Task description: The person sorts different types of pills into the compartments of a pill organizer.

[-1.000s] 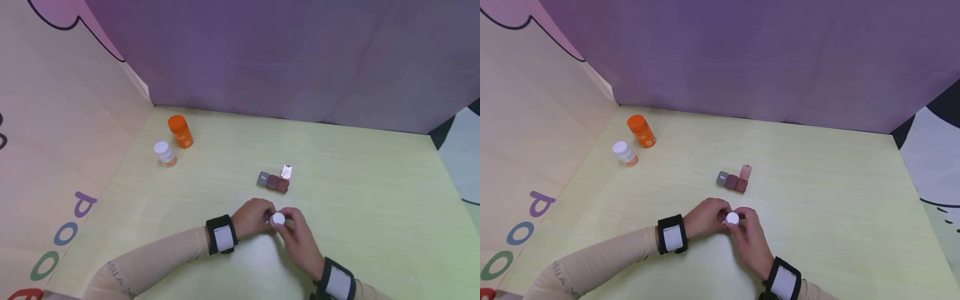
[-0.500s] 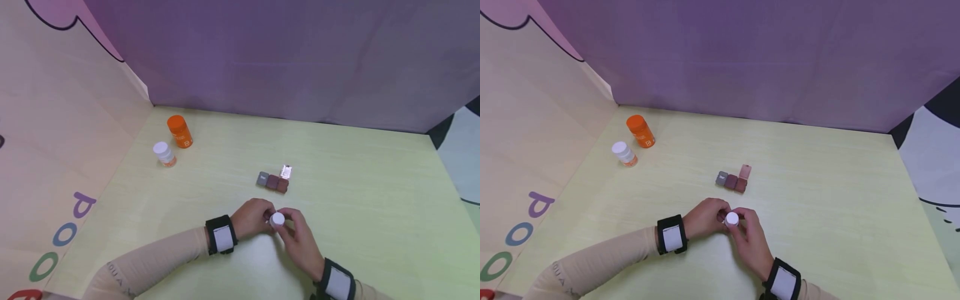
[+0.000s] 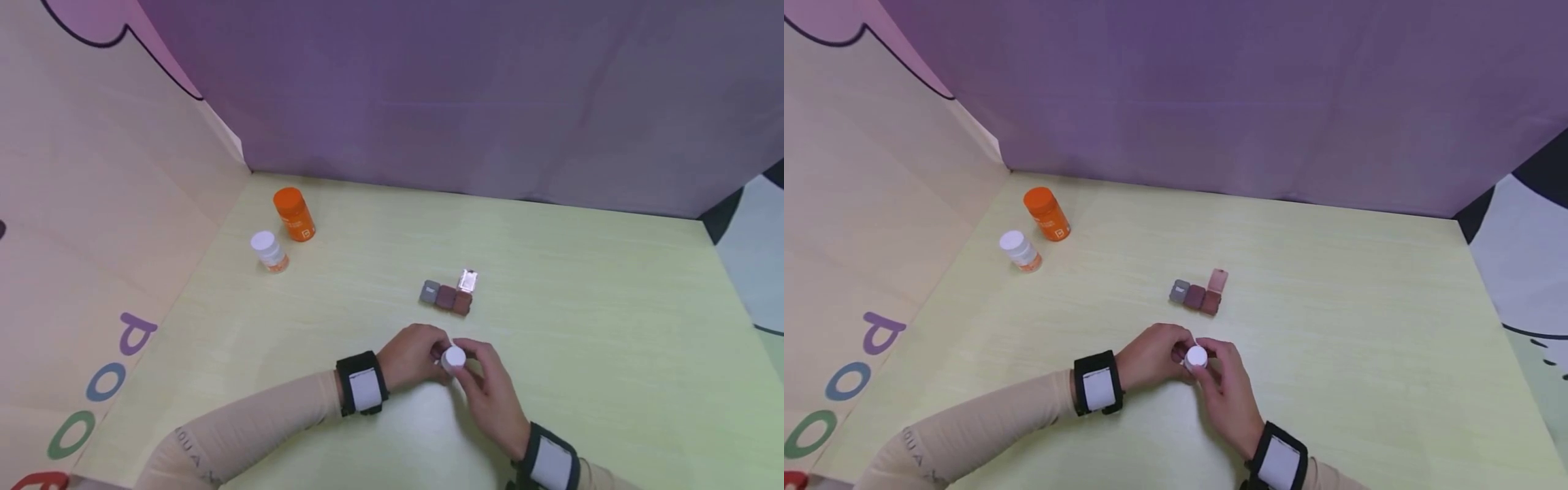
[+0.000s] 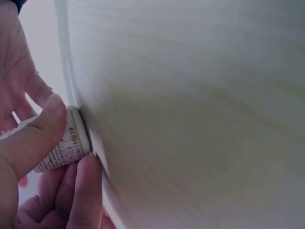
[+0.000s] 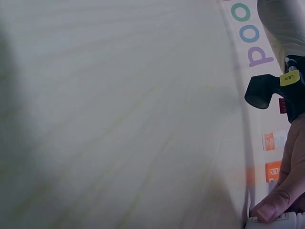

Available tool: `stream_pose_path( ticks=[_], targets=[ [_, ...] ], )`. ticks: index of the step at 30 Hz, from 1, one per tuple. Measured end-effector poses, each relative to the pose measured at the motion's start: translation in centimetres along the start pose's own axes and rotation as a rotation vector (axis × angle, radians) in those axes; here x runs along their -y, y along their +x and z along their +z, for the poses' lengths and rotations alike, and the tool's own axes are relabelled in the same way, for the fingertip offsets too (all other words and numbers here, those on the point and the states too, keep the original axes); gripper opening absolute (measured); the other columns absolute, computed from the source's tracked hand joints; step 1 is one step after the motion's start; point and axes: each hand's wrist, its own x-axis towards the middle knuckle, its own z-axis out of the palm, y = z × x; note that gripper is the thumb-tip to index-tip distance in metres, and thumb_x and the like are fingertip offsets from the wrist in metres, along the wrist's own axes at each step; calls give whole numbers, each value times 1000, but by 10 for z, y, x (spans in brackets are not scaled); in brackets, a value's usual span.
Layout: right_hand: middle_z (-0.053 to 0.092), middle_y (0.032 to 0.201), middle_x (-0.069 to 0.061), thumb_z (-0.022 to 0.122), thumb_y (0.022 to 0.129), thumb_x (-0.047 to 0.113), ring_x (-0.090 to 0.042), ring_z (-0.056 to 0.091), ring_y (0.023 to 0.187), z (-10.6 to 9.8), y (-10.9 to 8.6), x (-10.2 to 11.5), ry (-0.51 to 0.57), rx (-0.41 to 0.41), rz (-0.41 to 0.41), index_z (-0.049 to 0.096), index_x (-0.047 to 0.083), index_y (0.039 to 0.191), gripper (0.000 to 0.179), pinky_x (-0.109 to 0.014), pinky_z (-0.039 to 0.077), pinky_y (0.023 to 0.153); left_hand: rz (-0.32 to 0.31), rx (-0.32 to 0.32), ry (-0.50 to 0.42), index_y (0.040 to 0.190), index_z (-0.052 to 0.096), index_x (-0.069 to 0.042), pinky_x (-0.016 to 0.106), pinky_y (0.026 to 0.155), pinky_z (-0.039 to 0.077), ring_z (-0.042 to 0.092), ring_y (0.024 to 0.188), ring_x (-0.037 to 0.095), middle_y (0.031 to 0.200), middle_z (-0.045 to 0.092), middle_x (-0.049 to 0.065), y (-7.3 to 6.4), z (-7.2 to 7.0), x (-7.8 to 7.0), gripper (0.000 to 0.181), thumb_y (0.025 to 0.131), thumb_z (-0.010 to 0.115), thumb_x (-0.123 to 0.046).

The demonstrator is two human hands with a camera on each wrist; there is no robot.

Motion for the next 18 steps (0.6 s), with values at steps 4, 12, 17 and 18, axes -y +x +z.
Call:
stream_pose_path(
  ticks=[4,12,17,18],
  targets=[
    [60,119,-16,74,87,-7,-33,58,114,-1,1,0,5,4,84,52,-3,125,43,-41,57,93,-3,-8,8,95,74,-11,18,74,49,59,77,2,83,68,-9,0,0,0,21,79,88,-14],
    [61,116,-15,71,89,-8,-36,59,116,-2,4,-1,-8,1,94,55,-2,116,32,-40,58,89,-3,-9,-3,93,74,-11,18,72,49,58,75,4,81,67,-8,0,0,0,17,82,86,-15],
    [62,118,-15,68,92,-7,-28,58,113,-2,1,-2,9,-4,56,56,-4,124,34,-39,58,89,-10,-3,-11,93,74,-12,19,72,49,58,75,3,80,67,-10,0,0,0,19,80,87,-13],
    [62,118,-15,70,91,-6,-27,58,112,-2,1,-2,12,-4,63,55,-4,125,37,-38,58,90,-12,-1,-7,94,74,-12,19,72,49,58,76,3,81,67,-10,0,0,0,20,80,87,-13]
  ],
)
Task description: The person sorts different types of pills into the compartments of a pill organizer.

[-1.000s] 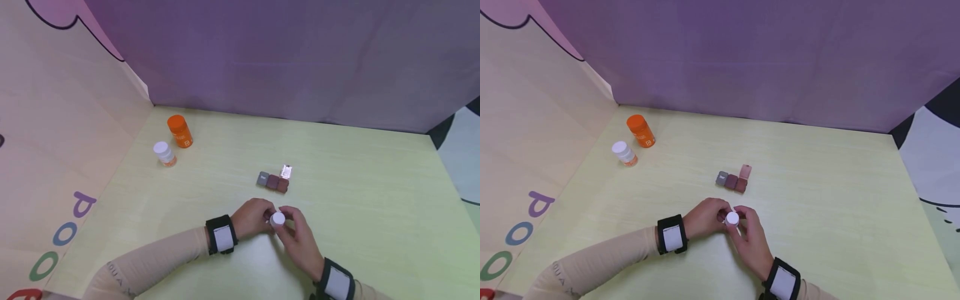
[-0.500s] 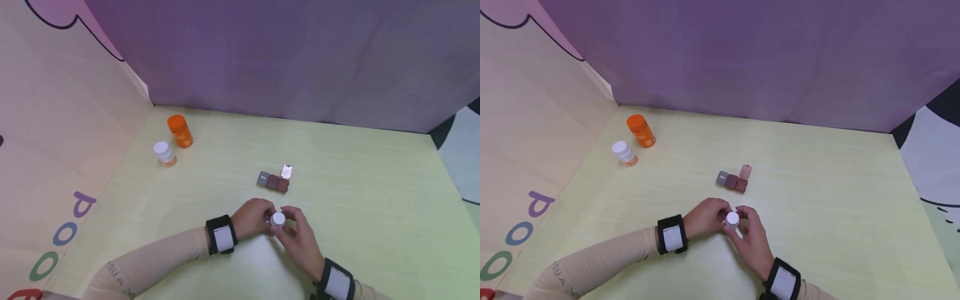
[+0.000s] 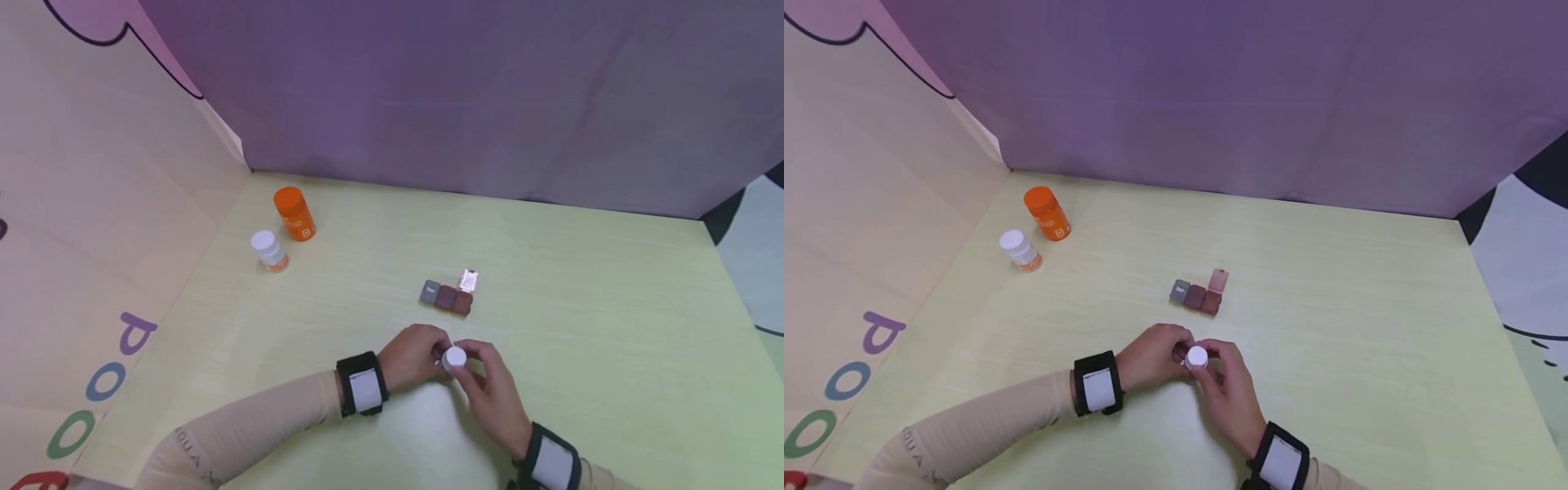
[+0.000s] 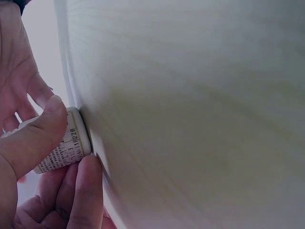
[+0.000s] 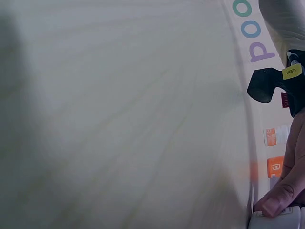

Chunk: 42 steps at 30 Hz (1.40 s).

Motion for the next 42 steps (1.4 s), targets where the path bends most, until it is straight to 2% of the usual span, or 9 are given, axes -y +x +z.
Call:
stream_pose_path(
  ticks=[4,8,10,14,18,23,28,35,42],
  targets=[
    [60,117,-14,78,85,-4,-30,58,112,-1,3,0,18,12,39,54,-3,122,44,-37,57,92,-13,-1,20,95,74,-12,19,74,49,58,77,3,82,67,-10,0,0,0,19,81,86,-13],
    [60,114,-14,77,85,-7,-34,59,114,-1,5,0,16,12,60,55,-2,113,36,-37,57,91,-10,-2,16,94,74,-12,18,74,49,58,76,2,82,67,-10,0,-1,0,18,81,87,-15],
    [61,115,-14,74,87,-7,-35,59,114,-1,5,1,8,9,64,57,-1,113,32,-36,58,90,-1,-1,10,94,74,-12,18,73,49,58,76,2,82,68,-10,0,-1,0,18,81,87,-16],
    [61,119,-16,69,91,-7,-35,59,114,-1,3,1,13,11,19,58,-3,118,30,-37,59,88,17,-1,10,94,74,-11,18,72,49,58,75,3,80,67,-9,1,0,0,20,80,87,-16],
    [61,120,-14,73,90,-4,-31,58,113,-2,2,2,18,19,27,56,-2,124,38,-39,57,91,7,-4,7,93,74,-11,18,72,49,58,75,3,80,67,-9,2,0,-1,20,79,88,-13],
    [62,116,-11,80,84,0,-30,60,112,-3,5,3,-8,10,84,56,1,117,41,-40,57,93,-10,-1,16,94,75,-11,18,73,49,57,76,3,81,67,-9,2,0,-1,17,81,86,-12],
    [62,119,-13,74,89,-3,-32,60,112,-2,6,2,19,26,56,61,1,116,31,-37,58,89,-7,-5,15,93,74,-11,19,72,49,57,75,3,80,67,-9,1,-2,-1,17,80,87,-12],
    [63,116,-12,81,83,-1,-28,60,110,-5,5,1,2,8,81,58,0,119,43,-33,57,90,-14,3,-9,93,74,-12,18,74,49,59,77,2,83,68,-10,3,1,-1,20,79,88,-12],
    [64,115,-10,78,85,-5,-29,61,110,-5,6,4,5,19,67,61,3,114,34,-36,58,89,-21,3,7,93,74,-12,18,72,49,57,75,3,80,66,-10,3,0,-1,18,81,87,-13]
  ],
)
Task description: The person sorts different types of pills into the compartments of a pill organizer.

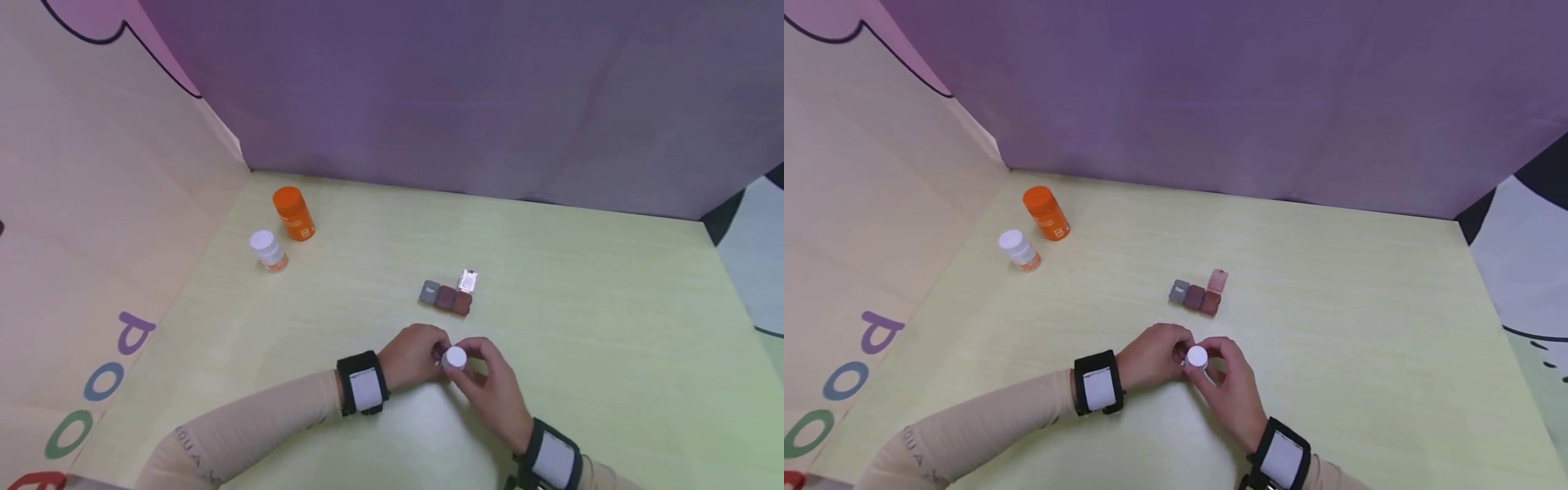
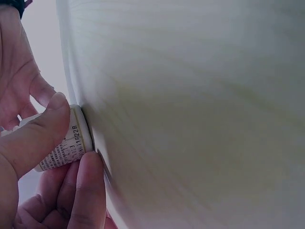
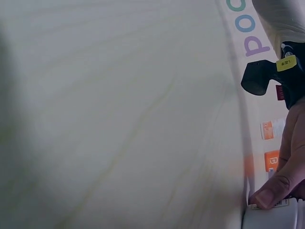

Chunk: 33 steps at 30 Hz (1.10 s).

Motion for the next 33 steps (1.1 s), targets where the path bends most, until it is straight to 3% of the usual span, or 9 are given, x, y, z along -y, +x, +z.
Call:
stream_pose_path(
  ticks=[8,15,19,26,33],
  targets=[
    [66,119,-10,74,90,-1,-26,61,113,-5,-1,5,-17,-14,-82,63,2,118,30,-40,58,89,40,-15,-6,93,74,-9,17,72,49,58,75,2,82,69,-7,0,0,1,20,79,88,-10],
    [69,125,-17,72,89,-7,-1,62,111,-17,1,3,-25,-53,-169,68,-2,125,36,-32,58,87,1,8,-60,97,74,-11,18,75,50,60,77,1,85,70,-8,-1,0,2,30,72,92,-8],
    [69,124,-21,74,86,-10,2,63,105,-25,1,2,-19,-61,-182,68,-6,124,39,-27,59,81,-4,1,-52,97,74,-10,18,75,50,59,76,1,85,70,-7,-1,1,2,31,71,92,-8],
    [69,104,-11,78,80,-11,-3,60,91,-42,2,-6,-204,-65,-189,72,0,121,43,-25,60,71,-2,-9,-40,96,74,-10,18,74,49,59,75,3,84,69,-7,-1,2,2,32,70,93,-10],
    [62,91,-2,83,75,-6,-15,58,82,-55,3,-14,-437,41,-115,68,2,113,41,-24,55,63,-11,-16,-57,96,74,-9,19,74,49,59,75,3,83,69,-7,-2,1,2,33,69,93,-9]
  ],
)
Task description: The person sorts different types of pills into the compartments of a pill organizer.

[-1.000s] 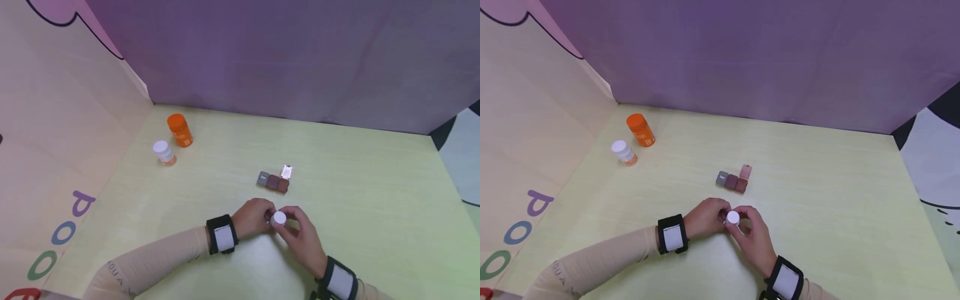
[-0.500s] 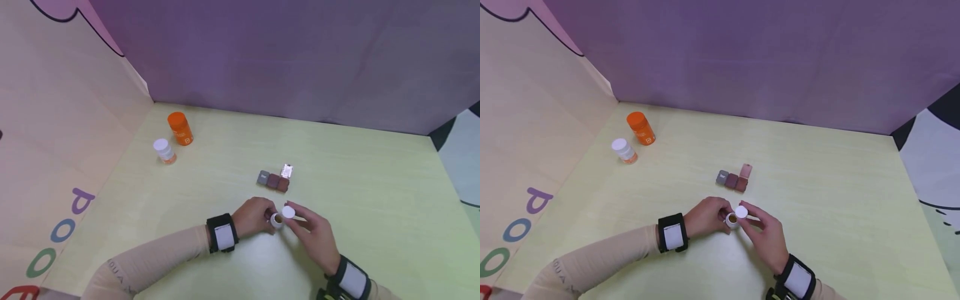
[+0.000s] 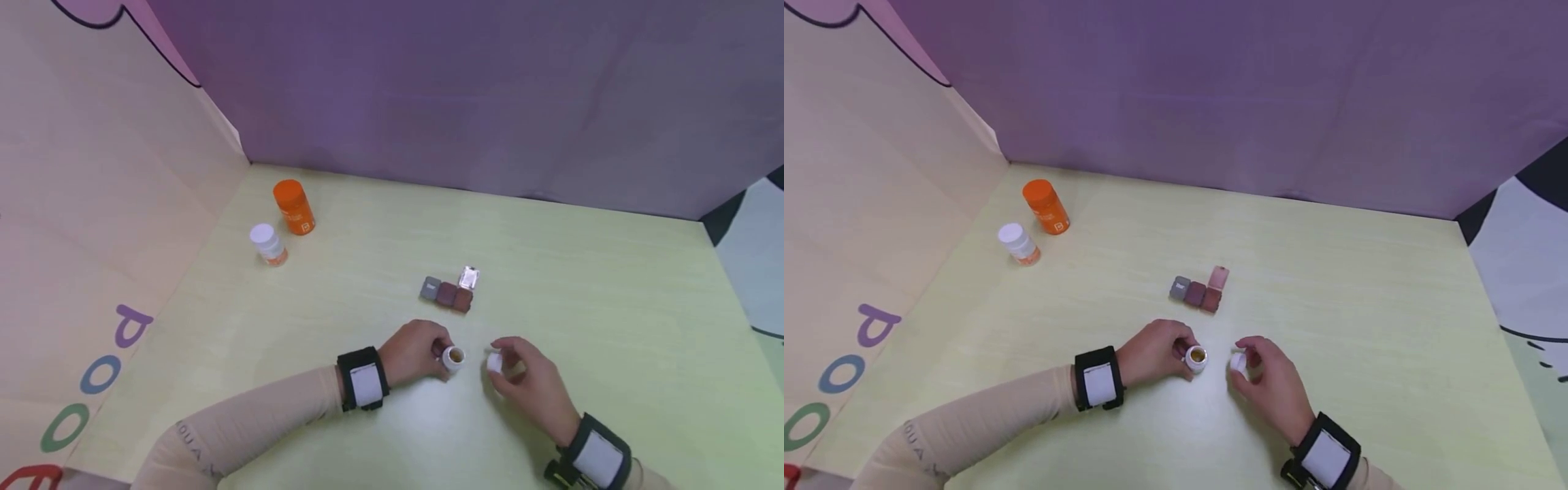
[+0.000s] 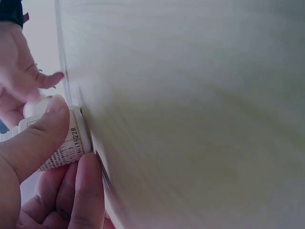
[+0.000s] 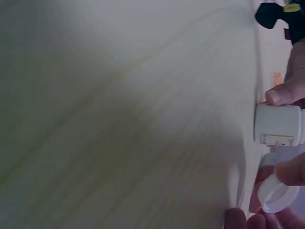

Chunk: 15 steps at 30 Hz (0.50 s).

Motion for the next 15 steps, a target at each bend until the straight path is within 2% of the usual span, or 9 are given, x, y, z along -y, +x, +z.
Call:
stream_pose_path(
  ticks=[4,8,15],
  targets=[
    [65,96,-3,83,78,2,-17,59,87,-1,1,-1,-100,88,53,65,6,106,33,-32,54,72,-14,3,-18,95,74,-10,19,74,50,60,76,4,83,69,-8,0,0,0,32,69,93,-8],
    [66,98,-4,84,79,3,-18,61,92,-2,2,1,-168,129,65,69,7,104,29,-43,54,83,-24,4,-28,94,75,-11,19,74,50,59,76,3,82,69,-9,-1,0,-1,31,69,93,-8],
    [65,97,-5,85,78,3,-19,62,91,-3,1,-1,-203,140,70,71,6,105,31,-44,55,83,-31,3,-34,92,75,-12,20,74,50,59,75,2,82,69,-9,-1,-1,-1,30,69,93,-8]
  ],
)
